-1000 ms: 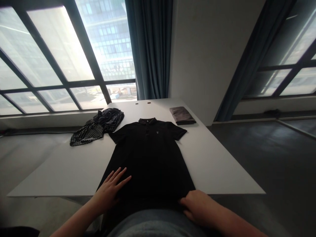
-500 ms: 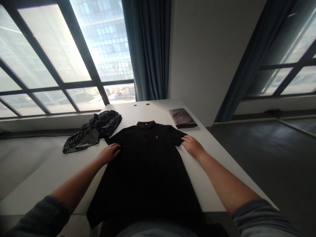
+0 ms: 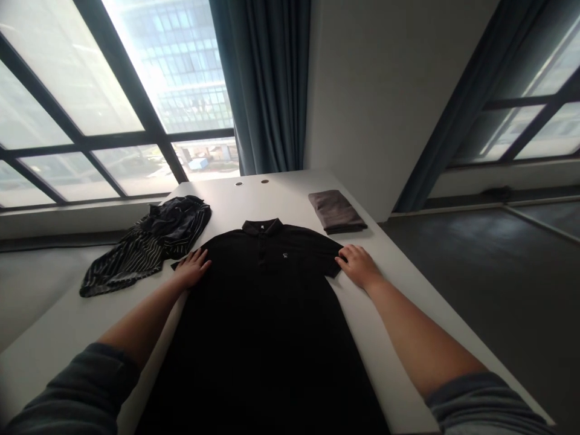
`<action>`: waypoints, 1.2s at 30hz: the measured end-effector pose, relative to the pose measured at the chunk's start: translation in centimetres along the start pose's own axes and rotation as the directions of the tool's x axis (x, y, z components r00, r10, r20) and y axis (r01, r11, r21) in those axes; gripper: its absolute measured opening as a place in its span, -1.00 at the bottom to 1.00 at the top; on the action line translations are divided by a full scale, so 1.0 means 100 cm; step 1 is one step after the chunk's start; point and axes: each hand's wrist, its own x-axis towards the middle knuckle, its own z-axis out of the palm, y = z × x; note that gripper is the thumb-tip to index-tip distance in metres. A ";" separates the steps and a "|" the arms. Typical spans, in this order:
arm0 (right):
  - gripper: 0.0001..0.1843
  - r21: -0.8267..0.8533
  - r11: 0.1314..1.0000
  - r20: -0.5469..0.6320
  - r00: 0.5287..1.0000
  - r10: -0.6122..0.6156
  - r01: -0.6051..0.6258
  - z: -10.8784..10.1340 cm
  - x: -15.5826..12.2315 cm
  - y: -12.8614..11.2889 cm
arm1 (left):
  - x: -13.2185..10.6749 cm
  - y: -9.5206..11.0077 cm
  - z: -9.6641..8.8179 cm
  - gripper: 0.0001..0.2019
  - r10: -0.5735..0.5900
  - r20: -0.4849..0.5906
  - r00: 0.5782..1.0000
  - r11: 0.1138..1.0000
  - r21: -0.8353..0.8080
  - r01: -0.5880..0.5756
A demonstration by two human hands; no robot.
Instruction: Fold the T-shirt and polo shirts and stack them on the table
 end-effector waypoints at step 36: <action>-0.36 -0.013 0.999 0.221 0.975 0.038 -0.036 0.012 -0.002 -0.004 | 0.116 0.279 -0.025 -0.34 0.513 -0.160 0.844 0.848 -0.059 -0.526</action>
